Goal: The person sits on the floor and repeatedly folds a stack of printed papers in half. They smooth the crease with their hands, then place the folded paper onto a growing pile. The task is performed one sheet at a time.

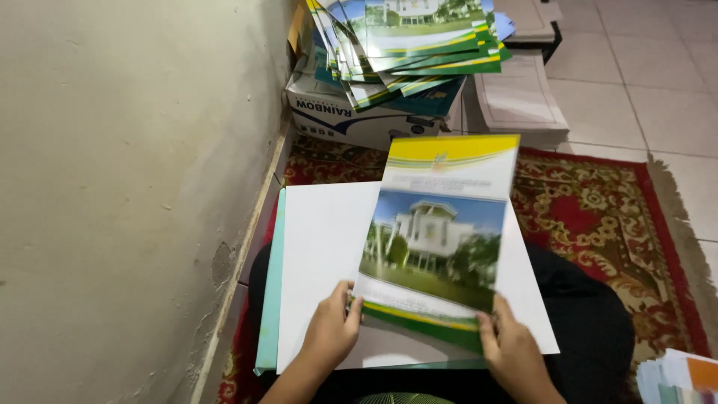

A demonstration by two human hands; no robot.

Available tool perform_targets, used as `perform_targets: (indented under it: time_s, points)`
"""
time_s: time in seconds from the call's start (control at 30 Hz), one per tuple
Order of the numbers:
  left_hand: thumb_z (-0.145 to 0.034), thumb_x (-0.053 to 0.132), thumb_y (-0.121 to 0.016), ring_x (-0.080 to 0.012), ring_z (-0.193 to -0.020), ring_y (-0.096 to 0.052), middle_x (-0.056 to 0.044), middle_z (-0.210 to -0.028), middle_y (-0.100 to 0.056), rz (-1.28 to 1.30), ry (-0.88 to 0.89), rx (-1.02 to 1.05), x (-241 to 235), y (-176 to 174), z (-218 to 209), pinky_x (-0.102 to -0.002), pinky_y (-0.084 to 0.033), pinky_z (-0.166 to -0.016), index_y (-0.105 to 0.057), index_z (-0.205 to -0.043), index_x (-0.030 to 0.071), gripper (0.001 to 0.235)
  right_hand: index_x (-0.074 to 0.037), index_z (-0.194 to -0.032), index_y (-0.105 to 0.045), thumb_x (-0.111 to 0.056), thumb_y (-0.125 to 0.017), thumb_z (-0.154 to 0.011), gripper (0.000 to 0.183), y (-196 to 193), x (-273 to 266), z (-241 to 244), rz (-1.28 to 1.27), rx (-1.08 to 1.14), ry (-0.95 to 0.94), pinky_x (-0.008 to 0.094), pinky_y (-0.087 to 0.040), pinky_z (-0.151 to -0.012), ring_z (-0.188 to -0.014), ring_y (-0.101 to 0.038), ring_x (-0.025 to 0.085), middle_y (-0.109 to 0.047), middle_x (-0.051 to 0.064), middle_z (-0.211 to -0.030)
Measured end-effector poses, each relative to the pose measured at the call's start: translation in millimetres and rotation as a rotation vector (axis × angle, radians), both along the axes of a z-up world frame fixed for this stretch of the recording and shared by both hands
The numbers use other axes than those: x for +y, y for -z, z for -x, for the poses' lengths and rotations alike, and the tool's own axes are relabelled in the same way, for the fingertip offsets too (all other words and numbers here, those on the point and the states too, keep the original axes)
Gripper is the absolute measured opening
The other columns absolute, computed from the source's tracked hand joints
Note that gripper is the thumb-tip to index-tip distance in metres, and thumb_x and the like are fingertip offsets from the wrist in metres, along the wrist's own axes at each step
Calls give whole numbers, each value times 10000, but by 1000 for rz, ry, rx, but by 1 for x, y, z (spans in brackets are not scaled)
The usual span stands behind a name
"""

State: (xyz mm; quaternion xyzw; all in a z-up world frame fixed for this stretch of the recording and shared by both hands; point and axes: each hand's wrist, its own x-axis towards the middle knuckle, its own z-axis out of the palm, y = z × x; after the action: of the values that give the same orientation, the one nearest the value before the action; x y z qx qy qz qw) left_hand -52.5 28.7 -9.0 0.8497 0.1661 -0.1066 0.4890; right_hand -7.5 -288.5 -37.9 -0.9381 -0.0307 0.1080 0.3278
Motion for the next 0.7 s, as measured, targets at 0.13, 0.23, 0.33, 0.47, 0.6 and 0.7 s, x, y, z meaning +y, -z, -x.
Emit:
perform_targets:
  time_s: [0.13, 0.23, 0.33, 0.47, 0.6, 0.7]
  points:
    - [-1021, 227, -508, -252, -655, -711, -62, -747, -731, 49, -54, -277, 2, -40, -37, -383, -486, -610, -551, -1043, 126, 112, -109, -1427, -564, -189, -589, -959, 475, -39, 6, -44, -118, -274, 53, 378, -397, -512, -446, -495, 197, -602, 67, -625]
    - [-1023, 143, -552, -361, -735, -767, -218, -769, -761, 28, -86, -619, 6, -60, -102, -451, -595, -636, -629, -1147, 30, 184, 56, -1442, -571, -60, -641, -992, 471, -93, 21, -119, -232, -562, -40, 617, -514, -916, -1052, -641, 548, -687, 342, -1071]
    - [-1022, 179, -448, -253, -998, -722, -148, -1159, -729, 111, -28, -766, 14, -122, -173, -348, -592, -807, -584, -1311, -2, 367, 41, -1599, -293, -196, -482, -1084, 598, -185, 65, -190, -166, -281, 11, 382, -547, -813, -1094, -632, 317, -560, 263, -1405]
    - [-828, 765, -273, -229, -790, -640, -137, -1179, -633, 24, -141, -463, 29, -112, -242, -363, -480, -667, 56, -1640, 60, 1126, -13, -1633, -38, -299, -372, -1192, 623, -198, 77, -261, -251, -246, -2, 163, -332, -462, -571, -286, 48, -288, 262, -1661]
    - [-983, 606, -334, -367, -1423, -398, -256, -1562, -416, 16, -121, -565, 0, -23, -230, -480, -322, -1112, -142, -1591, 15, 869, -157, -1649, -70, -455, -232, -1105, 642, -131, 90, -229, -315, -225, -104, 366, -498, -929, -1102, -557, 238, -516, 160, -1353]
    - [-1005, 624, -375, -301, -1318, -475, -212, -1452, -508, 792, -130, -128, -41, -4, -195, -353, -373, -1060, -505, -1406, 0, 753, -136, -1627, -216, -326, -351, -1035, 636, -82, 118, -158, -378, -181, -381, 406, -312, -1161, -1474, -346, 286, -295, 156, -1671]
